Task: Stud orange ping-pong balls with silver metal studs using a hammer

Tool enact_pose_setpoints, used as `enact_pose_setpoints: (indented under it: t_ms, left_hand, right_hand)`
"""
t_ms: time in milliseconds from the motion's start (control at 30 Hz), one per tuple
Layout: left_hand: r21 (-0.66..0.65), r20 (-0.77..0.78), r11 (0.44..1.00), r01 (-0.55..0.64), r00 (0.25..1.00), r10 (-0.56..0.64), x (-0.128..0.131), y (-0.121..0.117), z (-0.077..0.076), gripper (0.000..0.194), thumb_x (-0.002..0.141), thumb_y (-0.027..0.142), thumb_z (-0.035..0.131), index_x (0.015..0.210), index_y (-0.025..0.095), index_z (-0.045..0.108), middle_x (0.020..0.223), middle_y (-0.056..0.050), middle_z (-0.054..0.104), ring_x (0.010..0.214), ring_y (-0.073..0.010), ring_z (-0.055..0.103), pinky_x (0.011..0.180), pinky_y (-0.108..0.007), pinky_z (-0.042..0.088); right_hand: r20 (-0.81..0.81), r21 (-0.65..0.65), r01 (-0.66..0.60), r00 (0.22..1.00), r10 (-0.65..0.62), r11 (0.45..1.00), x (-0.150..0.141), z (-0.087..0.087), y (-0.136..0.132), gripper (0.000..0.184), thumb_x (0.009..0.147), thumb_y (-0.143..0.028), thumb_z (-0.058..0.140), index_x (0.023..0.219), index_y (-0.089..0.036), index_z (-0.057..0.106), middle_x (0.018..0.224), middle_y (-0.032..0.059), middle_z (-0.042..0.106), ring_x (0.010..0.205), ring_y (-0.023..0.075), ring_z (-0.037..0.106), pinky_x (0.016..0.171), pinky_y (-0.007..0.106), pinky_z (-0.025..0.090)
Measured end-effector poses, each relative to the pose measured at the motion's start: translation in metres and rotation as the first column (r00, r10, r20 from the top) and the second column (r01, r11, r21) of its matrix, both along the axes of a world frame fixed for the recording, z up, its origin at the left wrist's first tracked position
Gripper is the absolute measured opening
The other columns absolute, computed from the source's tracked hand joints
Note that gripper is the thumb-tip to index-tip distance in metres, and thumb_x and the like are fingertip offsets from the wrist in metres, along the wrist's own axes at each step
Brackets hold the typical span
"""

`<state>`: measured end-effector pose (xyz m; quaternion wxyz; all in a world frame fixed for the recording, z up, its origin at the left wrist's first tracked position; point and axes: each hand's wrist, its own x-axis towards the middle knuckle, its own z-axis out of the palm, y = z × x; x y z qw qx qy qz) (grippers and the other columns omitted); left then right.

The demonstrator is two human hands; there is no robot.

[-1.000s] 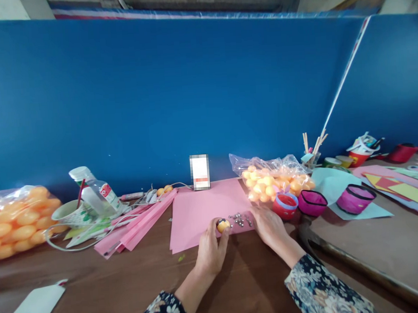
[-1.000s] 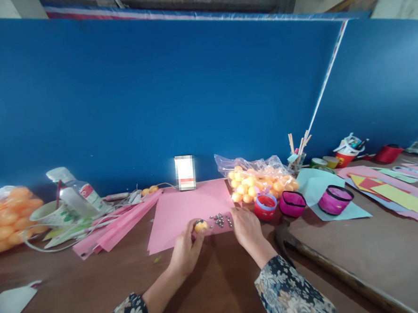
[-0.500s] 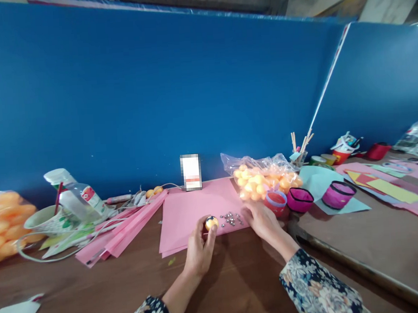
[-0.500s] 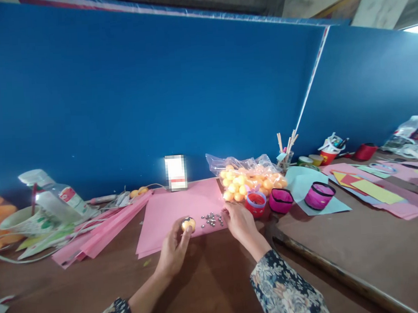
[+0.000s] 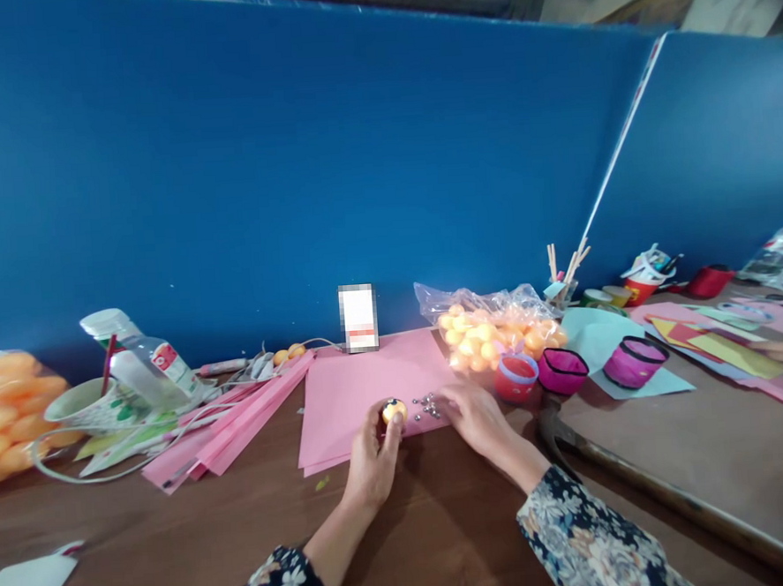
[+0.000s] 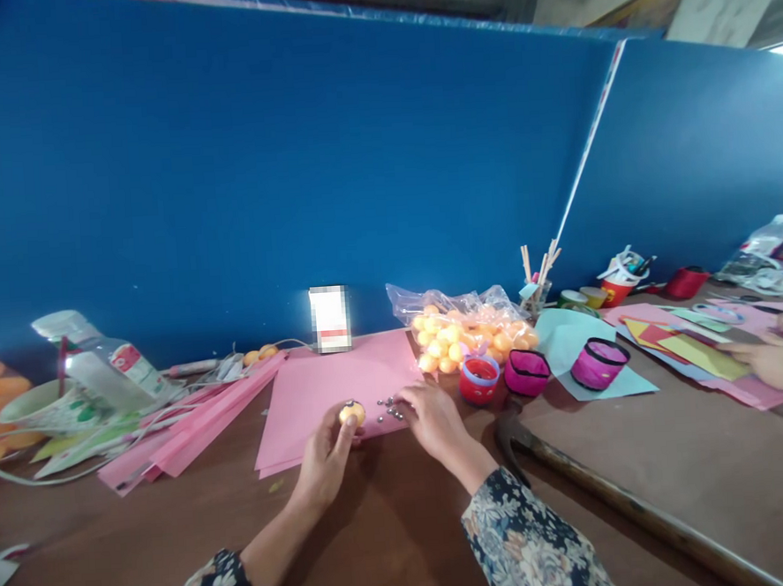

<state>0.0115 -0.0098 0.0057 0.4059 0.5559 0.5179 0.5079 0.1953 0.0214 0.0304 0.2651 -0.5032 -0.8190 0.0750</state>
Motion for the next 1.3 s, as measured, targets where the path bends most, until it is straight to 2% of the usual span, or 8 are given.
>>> enact_pose_setpoints:
  t_ms: [133, 267, 500, 700, 900, 1033, 1133, 1300]
  left_hand:
    - [-0.002, 0.000, 1.000, -0.001, 1.000, 0.001, 0.001, -0.001, 0.002, 0.042, 0.079, 0.046, 0.047, 0.108, 0.016, 0.051, 0.093, -0.007, 0.062, 0.076, -0.0177, 0.061, 0.068, -0.030, 0.048]
    - [-0.006, 0.007, 1.000, 0.011, 1.000, -0.011, 0.001, -0.002, 0.004, 0.041, 0.079, 0.045, 0.046, 0.109, 0.016, 0.050, 0.093, -0.007, 0.062, 0.078, -0.0181, 0.060, 0.068, -0.030, 0.048]
    - [0.005, -0.021, 1.000, -0.004, 1.000, 0.005, 0.002, -0.002, 0.005, 0.040, 0.077, 0.043, 0.050, 0.107, 0.017, 0.052, 0.091, -0.005, 0.063, 0.076, -0.0162, 0.060, 0.067, -0.028, 0.049]
    - [0.048, -0.059, 0.999, -0.008, 0.998, 0.011, 0.001, -0.001, 0.003, 0.040, 0.076, 0.039, 0.054, 0.109, 0.017, 0.052, 0.097, -0.007, 0.062, 0.079, -0.0164, 0.060, 0.068, -0.028, 0.050]
    - [0.098, -0.069, 0.995, 0.004, 0.998, 0.003, 0.000, -0.001, 0.002, 0.038, 0.075, 0.035, 0.056, 0.109, 0.019, 0.053, 0.107, -0.008, 0.056, 0.076, -0.0143, 0.060, 0.064, -0.027, 0.051]
    - [0.122, -0.053, 0.992, -0.021, 0.998, 0.027, -0.002, 0.001, 0.001, 0.038, 0.075, 0.034, 0.056, 0.110, 0.020, 0.055, 0.108, -0.008, 0.055, 0.079, -0.0142, 0.059, 0.068, -0.027, 0.051]
    - [0.086, 0.000, 0.996, -0.021, 1.000, 0.021, -0.004, 0.003, -0.001, 0.042, 0.077, 0.035, 0.055, 0.115, 0.018, 0.051, 0.107, -0.009, 0.057, 0.085, -0.0157, 0.059, 0.076, -0.031, 0.049]
    - [0.017, 0.091, 1.000, -0.016, 0.996, 0.014, -0.005, 0.003, -0.002, 0.049, 0.077, 0.037, 0.055, 0.120, 0.017, 0.045, 0.100, -0.009, 0.062, 0.087, -0.0179, 0.060, 0.081, -0.034, 0.048]
  right_hand:
    - [0.109, 0.050, -0.103, 0.989, 0.097, 0.993, -0.019, 0.001, -0.009, 0.019, 0.087, -0.024, 0.046, 0.091, -0.022, 0.064, 0.088, 0.0048, 0.060, 0.087, 0.0169, 0.052, 0.077, 0.028, 0.040]
    - [0.226, 0.060, -0.060, 0.973, 0.045, 0.996, -0.022, 0.001, -0.010, 0.018, 0.086, -0.022, 0.047, 0.084, -0.022, 0.065, 0.087, 0.0051, 0.057, 0.087, 0.0173, 0.049, 0.075, 0.028, 0.039]
    - [0.204, 0.034, -0.034, 0.979, 0.026, 0.999, -0.015, 0.002, -0.006, 0.017, 0.084, -0.019, 0.048, 0.081, -0.020, 0.065, 0.085, 0.0054, 0.058, 0.085, 0.0177, 0.050, 0.077, 0.028, 0.040]
    - [0.020, 0.110, 0.012, 1.000, -0.015, 0.994, -0.019, -0.004, -0.009, 0.015, 0.084, -0.016, 0.044, 0.081, -0.019, 0.059, 0.084, 0.0047, 0.061, 0.083, 0.0183, 0.053, 0.075, 0.028, 0.041]
    - [-0.182, 0.082, 0.027, 0.983, -0.012, 0.996, -0.020, -0.009, -0.009, 0.013, 0.080, -0.013, 0.046, 0.086, -0.018, 0.056, 0.082, 0.0042, 0.063, 0.077, 0.0170, 0.058, 0.070, 0.026, 0.043]
    - [-0.339, 0.018, -0.009, 0.941, 0.014, 1.000, -0.023, -0.006, -0.011, 0.012, 0.082, -0.016, 0.045, 0.086, -0.018, 0.056, 0.084, 0.0047, 0.062, 0.076, 0.0154, 0.058, 0.067, 0.023, 0.045]
    - [-0.435, -0.042, -0.051, 0.900, 0.027, 0.998, -0.027, -0.003, -0.014, 0.011, 0.083, -0.020, 0.045, 0.084, -0.019, 0.057, 0.083, 0.0042, 0.061, 0.075, 0.0148, 0.058, 0.063, 0.022, 0.045]
    - [-0.535, -0.044, -0.097, 0.843, 0.059, 0.994, -0.035, -0.005, -0.019, 0.009, 0.083, -0.021, 0.047, 0.082, -0.019, 0.056, 0.081, 0.0038, 0.061, 0.073, 0.0152, 0.057, 0.065, 0.023, 0.046]
